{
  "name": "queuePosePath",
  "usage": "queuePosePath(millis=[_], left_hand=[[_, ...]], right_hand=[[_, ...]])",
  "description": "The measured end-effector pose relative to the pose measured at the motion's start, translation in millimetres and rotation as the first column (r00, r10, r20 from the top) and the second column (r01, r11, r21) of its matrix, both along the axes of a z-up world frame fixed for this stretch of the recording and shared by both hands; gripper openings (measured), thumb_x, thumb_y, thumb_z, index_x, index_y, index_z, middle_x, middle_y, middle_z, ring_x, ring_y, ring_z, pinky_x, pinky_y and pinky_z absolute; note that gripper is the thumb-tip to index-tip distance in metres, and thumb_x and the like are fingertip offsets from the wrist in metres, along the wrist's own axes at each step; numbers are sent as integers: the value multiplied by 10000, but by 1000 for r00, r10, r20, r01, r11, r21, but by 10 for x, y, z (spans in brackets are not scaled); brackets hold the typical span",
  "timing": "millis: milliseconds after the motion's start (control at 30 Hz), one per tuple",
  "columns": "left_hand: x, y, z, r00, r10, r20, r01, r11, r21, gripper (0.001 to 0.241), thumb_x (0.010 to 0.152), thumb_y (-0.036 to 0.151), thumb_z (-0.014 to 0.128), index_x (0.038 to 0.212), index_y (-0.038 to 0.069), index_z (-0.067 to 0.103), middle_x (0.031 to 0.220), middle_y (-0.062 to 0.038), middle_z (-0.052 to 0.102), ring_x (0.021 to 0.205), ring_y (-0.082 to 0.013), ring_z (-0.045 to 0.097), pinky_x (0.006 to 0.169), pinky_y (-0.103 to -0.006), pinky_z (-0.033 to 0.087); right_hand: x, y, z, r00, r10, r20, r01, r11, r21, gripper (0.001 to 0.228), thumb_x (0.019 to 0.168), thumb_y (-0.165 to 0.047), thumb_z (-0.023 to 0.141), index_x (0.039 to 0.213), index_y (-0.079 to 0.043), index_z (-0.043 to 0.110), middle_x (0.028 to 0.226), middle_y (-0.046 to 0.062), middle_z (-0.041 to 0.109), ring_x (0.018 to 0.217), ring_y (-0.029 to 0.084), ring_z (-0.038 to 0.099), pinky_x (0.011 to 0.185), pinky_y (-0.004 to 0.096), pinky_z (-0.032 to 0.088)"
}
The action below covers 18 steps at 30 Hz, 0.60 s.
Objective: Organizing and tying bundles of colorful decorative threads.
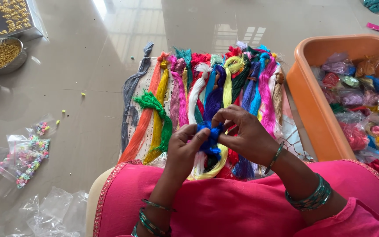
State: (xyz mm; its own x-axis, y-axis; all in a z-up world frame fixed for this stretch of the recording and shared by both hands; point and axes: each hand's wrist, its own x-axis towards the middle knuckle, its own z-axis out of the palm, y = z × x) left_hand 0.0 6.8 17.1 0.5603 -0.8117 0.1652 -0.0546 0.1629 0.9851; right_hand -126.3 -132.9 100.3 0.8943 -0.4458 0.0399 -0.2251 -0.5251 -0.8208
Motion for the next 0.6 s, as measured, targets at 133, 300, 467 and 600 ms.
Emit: queuePosePath(millis=[133, 300, 467, 600], left_hand=[[79, 26, -44, 789, -25, -614, -86, 985, -150, 203, 1012, 234, 669, 1008, 37, 721, 907, -57, 720, 798, -131, 680, 725, -293, 572], [99, 70, 86, 622, -61, -781, -134, 974, -183, 224, 1005, 261, 637, 1082, 58, 688, 941, -50, 733, 832, -148, 724, 716, -338, 610], [14, 44, 272, 733, -41, -679, -71, 988, -137, 194, 957, 171, 655, 1123, 75, 684, 980, -29, 737, 851, -113, 714, 744, -301, 608], [27, 43, 223, 837, -63, -544, -105, 956, -273, 153, 990, 155, 656, 1112, 63, 667, 958, -12, 709, 832, -84, 683, 743, -279, 587]], right_hand=[[-11, -5, -123, 995, 90, -41, -87, 995, 56, 274, 766, -33, 744, 1026, -76, 671, 1026, 38, 597, 907, 140, 685, 778, 285, 593], [6, -53, -166, 994, 112, -1, -109, 970, 219, 205, 832, -111, 778, 1010, -68, 684, 991, 21, 637, 861, 110, 687, 733, 274, 598], [28, -51, -78, 977, -181, -115, 214, 823, 525, 272, 949, -313, 667, 1045, -65, 727, 823, 3, 716, 703, 116, 667, 657, 304, 571], [25, -120, -163, 971, -190, -142, 237, 795, 558, 308, 986, -336, 586, 1050, -60, 709, 853, 28, 715, 735, 133, 710, 655, 319, 588]])
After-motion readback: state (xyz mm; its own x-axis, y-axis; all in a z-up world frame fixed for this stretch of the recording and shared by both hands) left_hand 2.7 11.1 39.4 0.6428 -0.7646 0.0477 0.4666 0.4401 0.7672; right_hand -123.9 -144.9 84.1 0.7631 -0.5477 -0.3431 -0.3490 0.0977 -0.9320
